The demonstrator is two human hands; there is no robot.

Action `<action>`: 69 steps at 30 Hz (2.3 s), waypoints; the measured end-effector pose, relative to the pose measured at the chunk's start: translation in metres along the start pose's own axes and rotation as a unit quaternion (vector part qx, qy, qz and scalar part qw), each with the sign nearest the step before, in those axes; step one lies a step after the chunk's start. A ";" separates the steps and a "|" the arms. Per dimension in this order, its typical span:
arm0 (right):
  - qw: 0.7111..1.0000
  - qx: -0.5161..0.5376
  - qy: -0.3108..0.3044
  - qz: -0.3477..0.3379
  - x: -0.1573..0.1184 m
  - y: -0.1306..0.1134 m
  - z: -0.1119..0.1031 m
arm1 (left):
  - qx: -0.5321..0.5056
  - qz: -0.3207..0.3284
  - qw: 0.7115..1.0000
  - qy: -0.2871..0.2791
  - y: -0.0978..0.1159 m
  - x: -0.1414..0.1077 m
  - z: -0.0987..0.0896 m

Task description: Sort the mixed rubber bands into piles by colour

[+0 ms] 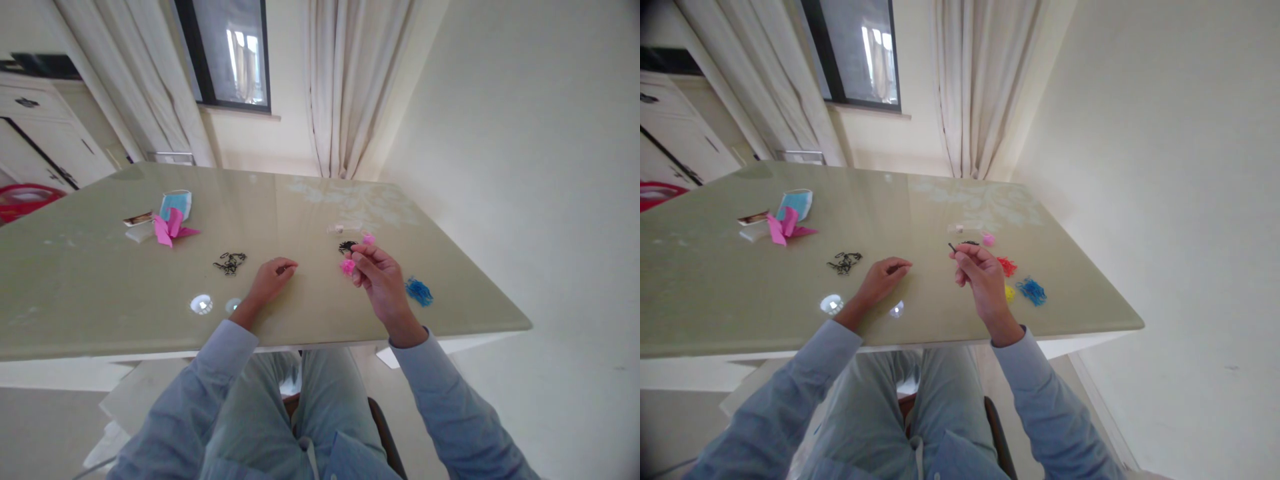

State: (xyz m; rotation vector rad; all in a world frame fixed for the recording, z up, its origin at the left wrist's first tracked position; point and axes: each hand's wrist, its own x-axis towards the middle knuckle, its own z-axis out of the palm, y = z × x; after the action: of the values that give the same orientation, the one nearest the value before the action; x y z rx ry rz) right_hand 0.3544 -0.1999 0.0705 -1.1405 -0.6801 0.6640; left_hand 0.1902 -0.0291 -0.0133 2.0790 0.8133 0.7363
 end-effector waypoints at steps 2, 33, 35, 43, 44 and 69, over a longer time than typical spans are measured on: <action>1.000 0.001 0.005 -0.001 0.000 -0.001 -0.003 | -0.006 0.001 1.000 0.001 0.000 0.000 0.000; 0.986 -0.166 -0.017 -0.006 0.044 -0.008 -0.051 | 0.000 0.033 0.999 -0.001 -0.010 0.003 0.003; 0.970 -0.240 -0.021 0.036 0.067 -0.006 -0.064 | 0.004 0.036 0.999 -0.003 -0.011 0.003 0.003; 0.866 -0.492 -0.045 0.079 0.136 0.019 -0.079 | -0.009 0.026 1.000 0.001 -0.010 0.002 0.002; 0.859 -0.503 -0.048 0.077 0.140 0.023 -0.079 | -0.010 0.024 1.000 0.001 -0.009 0.002 0.002; 0.872 -0.409 -0.263 -0.063 0.045 0.083 0.034 | -0.040 0.006 0.999 0.033 0.000 0.001 0.001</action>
State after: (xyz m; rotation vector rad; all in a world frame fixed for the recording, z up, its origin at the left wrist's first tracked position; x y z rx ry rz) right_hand 0.3461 -0.1227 0.0066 -1.6817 -1.5923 0.5829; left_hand 0.1914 -0.0290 -0.0142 1.9993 0.7960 0.8334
